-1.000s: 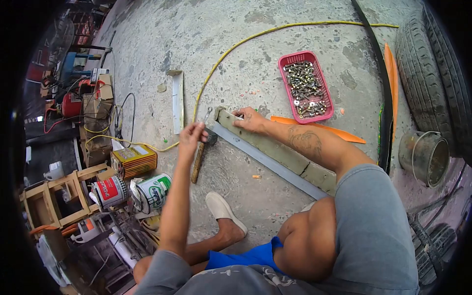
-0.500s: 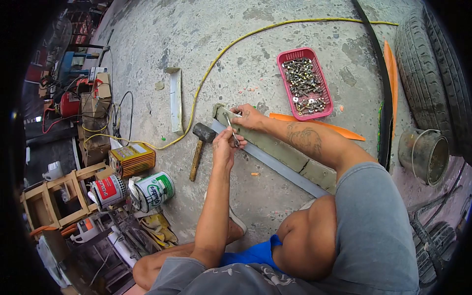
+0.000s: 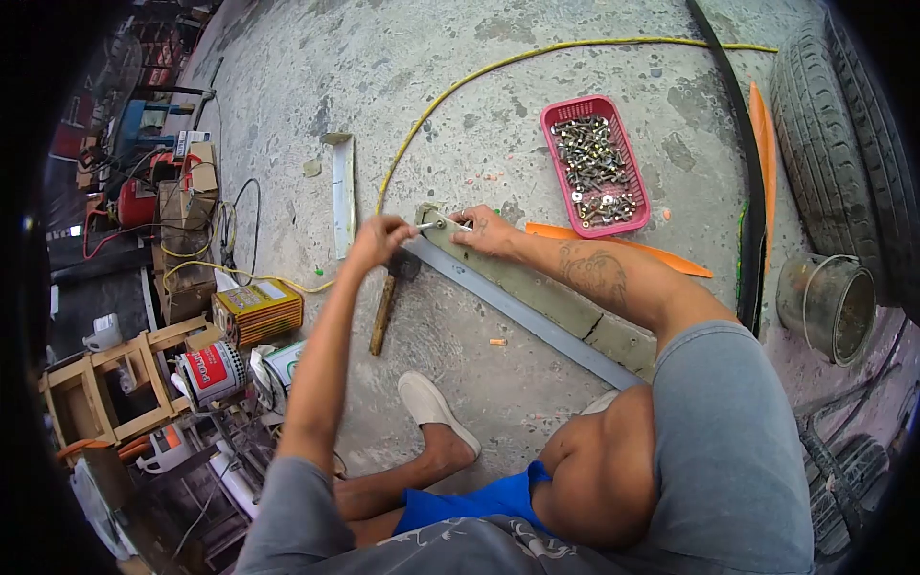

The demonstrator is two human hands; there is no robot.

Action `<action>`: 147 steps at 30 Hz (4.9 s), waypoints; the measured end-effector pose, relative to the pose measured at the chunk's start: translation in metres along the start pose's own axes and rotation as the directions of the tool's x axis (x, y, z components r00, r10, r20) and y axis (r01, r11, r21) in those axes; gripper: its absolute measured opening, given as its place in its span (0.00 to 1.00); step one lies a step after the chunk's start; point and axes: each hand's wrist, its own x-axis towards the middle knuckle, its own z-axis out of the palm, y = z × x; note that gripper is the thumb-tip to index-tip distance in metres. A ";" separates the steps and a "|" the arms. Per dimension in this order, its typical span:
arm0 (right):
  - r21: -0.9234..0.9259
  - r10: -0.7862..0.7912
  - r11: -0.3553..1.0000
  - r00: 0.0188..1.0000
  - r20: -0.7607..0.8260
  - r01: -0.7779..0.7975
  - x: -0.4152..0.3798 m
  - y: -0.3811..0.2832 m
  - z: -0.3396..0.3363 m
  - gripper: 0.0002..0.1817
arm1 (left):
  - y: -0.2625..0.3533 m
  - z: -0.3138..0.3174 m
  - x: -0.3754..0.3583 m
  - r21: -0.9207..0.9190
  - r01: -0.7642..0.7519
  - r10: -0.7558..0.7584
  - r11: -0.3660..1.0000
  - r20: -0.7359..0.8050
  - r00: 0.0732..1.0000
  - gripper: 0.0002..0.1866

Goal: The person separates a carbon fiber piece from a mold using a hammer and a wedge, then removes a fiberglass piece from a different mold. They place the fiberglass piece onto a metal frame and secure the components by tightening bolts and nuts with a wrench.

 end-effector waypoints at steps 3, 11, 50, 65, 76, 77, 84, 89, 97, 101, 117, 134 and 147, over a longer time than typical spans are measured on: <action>0.067 0.035 0.997 0.999 0.023 -0.037 0.004 0.009 0.002 0.24 | 0.044 -0.043 0.058 0.428 -0.237 0.143 0.872 0.242 0.960 0.16; 0.027 0.093 0.995 0.996 0.009 -0.093 0.006 0.010 -0.001 0.26 | 0.122 -0.045 0.084 0.619 -0.721 0.440 0.311 0.579 0.687 0.06; -0.290 0.371 0.813 0.832 -0.412 -0.505 -0.208 -0.104 -0.129 0.16 | -0.022 0.043 -0.107 0.018 -0.468 0.396 0.884 0.505 0.767 0.10; -0.796 0.431 0.167 0.770 -0.471 -0.581 -0.408 -0.026 -0.042 0.29 | 0.104 0.067 0.001 0.024 -0.768 0.700 0.640 0.394 0.596 0.38; -0.755 0.266 0.304 0.813 -0.518 -0.581 -0.389 -0.012 -0.018 0.16 | 0.086 0.042 0.016 -0.017 -0.731 0.679 0.682 0.388 0.624 0.34; -0.765 0.196 0.334 0.834 -0.515 -0.551 -0.386 -0.006 -0.016 0.17 | 0.082 0.043 0.016 -0.009 -0.734 0.676 0.679 0.397 0.620 0.36; -0.772 0.298 0.404 0.868 -0.397 -0.491 -0.406 -0.011 -0.073 0.22 | 0.104 0.029 -0.001 0.002 -0.756 0.724 0.654 0.287 0.627 0.42; -0.683 0.400 0.243 0.712 -0.577 -0.689 -0.482 -0.072 -0.133 0.18 | 0.121 -0.001 -0.013 0.063 -0.806 0.755 0.589 0.314 0.576 0.26; -0.433 0.344 0.464 0.607 -0.716 -0.773 -0.596 0.002 -0.061 0.23 | 0.155 -0.013 -0.007 0.106 -0.877 0.698 0.469 0.564 0.442 0.12; 0.247 0.518 0.803 0.430 -0.740 -0.543 -0.592 0.032 -0.041 0.19 | 0.155 0.013 0.003 0.050 -0.873 0.713 0.486 0.555 0.429 0.11; 0.019 0.343 0.800 0.431 -0.834 -0.599 -0.588 0.019 -0.065 0.15 | 0.140 0.029 0.050 -0.005 -0.732 0.686 0.681 0.354 0.635 0.09; -0.685 -0.104 0.605 0.812 -0.574 -0.407 -0.340 -0.010 -0.085 0.09 | 0.215 0.089 0.140 -0.102 -0.818 0.802 0.566 0.299 0.518 0.07; -0.604 -0.236 0.667 0.645 -0.727 -0.437 -0.265 0.015 -0.055 0.10 | 0.216 0.119 0.138 -0.192 -0.737 0.756 0.648 0.282 0.591 0.08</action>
